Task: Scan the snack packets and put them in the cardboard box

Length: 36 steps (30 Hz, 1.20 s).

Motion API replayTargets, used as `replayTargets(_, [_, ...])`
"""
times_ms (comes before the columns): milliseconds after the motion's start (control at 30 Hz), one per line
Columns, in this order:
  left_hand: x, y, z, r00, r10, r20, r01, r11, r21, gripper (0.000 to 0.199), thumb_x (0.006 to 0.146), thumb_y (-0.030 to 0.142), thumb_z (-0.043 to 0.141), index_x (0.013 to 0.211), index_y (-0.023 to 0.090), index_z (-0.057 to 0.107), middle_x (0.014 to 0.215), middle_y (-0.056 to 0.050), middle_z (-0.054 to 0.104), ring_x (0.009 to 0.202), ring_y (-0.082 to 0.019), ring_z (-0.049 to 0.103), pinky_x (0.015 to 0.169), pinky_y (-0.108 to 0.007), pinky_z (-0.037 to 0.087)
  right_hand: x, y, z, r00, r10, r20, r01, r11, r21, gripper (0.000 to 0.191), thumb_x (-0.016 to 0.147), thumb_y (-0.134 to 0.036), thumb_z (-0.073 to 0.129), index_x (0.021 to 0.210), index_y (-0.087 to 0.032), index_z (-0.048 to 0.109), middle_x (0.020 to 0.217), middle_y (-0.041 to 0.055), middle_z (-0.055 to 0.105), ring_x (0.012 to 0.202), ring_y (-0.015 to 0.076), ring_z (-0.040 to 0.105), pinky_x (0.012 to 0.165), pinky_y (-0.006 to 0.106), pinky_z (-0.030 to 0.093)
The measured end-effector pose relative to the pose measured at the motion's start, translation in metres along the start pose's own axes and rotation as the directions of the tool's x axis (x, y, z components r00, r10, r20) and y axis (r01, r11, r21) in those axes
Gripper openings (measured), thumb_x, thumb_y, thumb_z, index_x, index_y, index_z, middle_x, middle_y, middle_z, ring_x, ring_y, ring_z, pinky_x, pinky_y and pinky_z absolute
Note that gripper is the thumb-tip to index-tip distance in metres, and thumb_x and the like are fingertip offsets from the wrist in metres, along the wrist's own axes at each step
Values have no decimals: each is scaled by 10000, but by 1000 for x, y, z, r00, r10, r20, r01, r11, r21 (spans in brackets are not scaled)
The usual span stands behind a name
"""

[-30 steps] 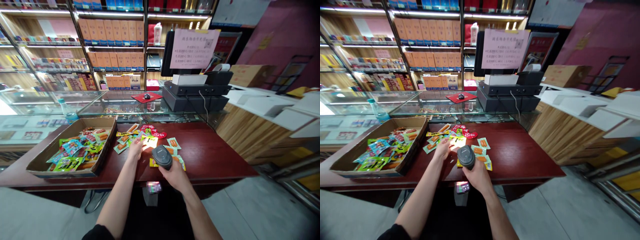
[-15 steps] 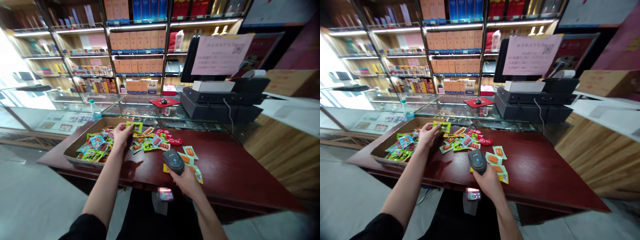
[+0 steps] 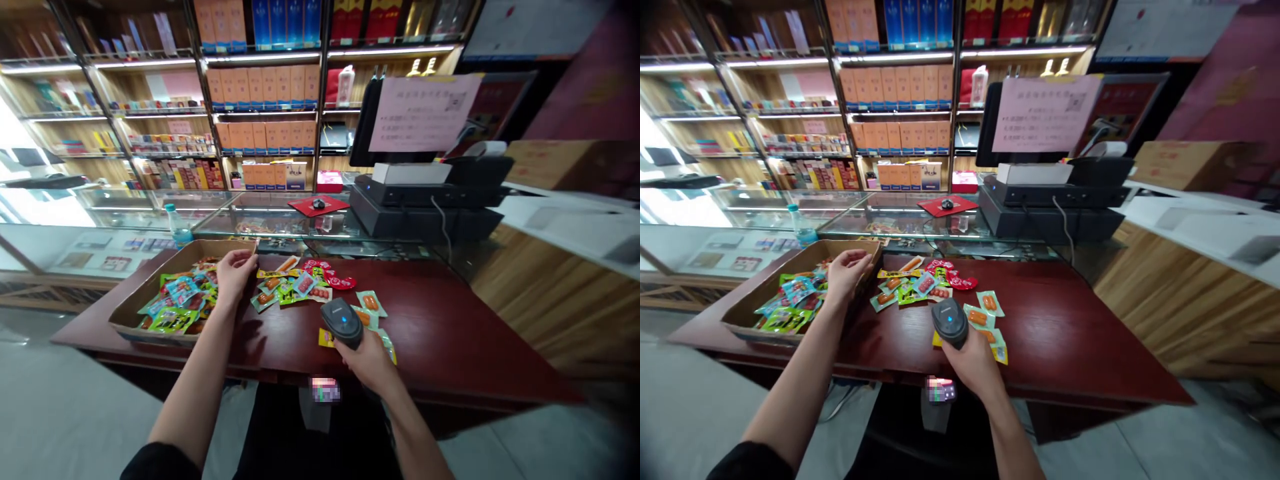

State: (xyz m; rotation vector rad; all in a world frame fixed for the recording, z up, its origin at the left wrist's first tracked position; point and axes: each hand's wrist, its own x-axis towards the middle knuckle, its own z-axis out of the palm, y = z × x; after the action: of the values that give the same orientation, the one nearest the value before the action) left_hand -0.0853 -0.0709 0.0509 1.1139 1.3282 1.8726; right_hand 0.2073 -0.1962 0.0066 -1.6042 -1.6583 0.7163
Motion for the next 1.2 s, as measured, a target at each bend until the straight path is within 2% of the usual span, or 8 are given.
replayTargets(233, [-50,-43,78,957,-88,276,59,992,110,352,641,386,821,868,149,693,817,-68,730,749,-177,694,710,-279,559,-7,20,-21,995,28,-97,-27,1000,7,202,745,-328,624,863,-186,708,584,42,700,666,254,725,553,282,501])
replayTargets(367, [-80,-58,114,873,-108,476,0,975,221,277,695,324,768,906,156,704,801,-56,731,729,-183,691,691,-281,546,-10,34,-34,987,46,-157,-45,999,7,218,758,-338,640,894,-187,720,631,55,724,737,269,741,582,287,520])
replayTargets(600, [-112,-74,147,492,-43,869,-370,894,253,408,735,70,592,1094,194,741,1108,-79,741,1001,-214,682,928,-342,518,-16,41,-50,971,97,-218,-95,995,20,273,770,-320,637,970,-161,731,713,88,756,790,278,752,608,282,538])
replayTargets(733, [-118,-75,154,241,70,968,-599,796,92,600,673,-15,520,1196,206,713,1275,-90,679,1218,-239,588,1085,-378,408,-18,44,-51,969,113,-219,-109,994,32,274,770,-324,634,962,-153,725,729,94,759,802,279,753,610,282,543])
replayTargets(800, [-120,-75,155,176,58,983,-654,753,73,632,657,-17,525,1217,213,703,1283,-88,677,1239,-245,573,1098,-383,389,-18,45,-51,968,118,-220,-113,993,36,272,767,-328,634,954,-152,723,733,95,759,810,281,753,610,283,545])
replayTargets(867, [-122,-76,157,173,30,985,-687,720,99,590,670,19,567,1213,206,704,1251,-95,693,1202,-256,592,1077,-386,404,-18,46,-51,967,121,-225,-116,993,36,271,764,-329,635,950,-153,722,740,96,761,823,282,753,614,282,546])
replayTargets(967, [-121,-77,159,253,12,967,-695,698,173,422,739,124,621,1145,168,732,1162,-119,726,1105,-277,627,1019,-395,437,-19,47,-52,964,124,-236,-119,992,34,266,761,-336,640,936,-154,722,753,102,764,843,285,752,622,283,548])
replayTargets(1200, [-96,-77,151,622,-104,776,-298,885,357,193,793,361,681,823,202,786,734,-36,736,669,-189,642,678,-273,485,-21,48,-53,963,112,-246,-107,994,32,250,771,-342,644,936,-175,728,744,92,764,814,275,752,605,279,543])
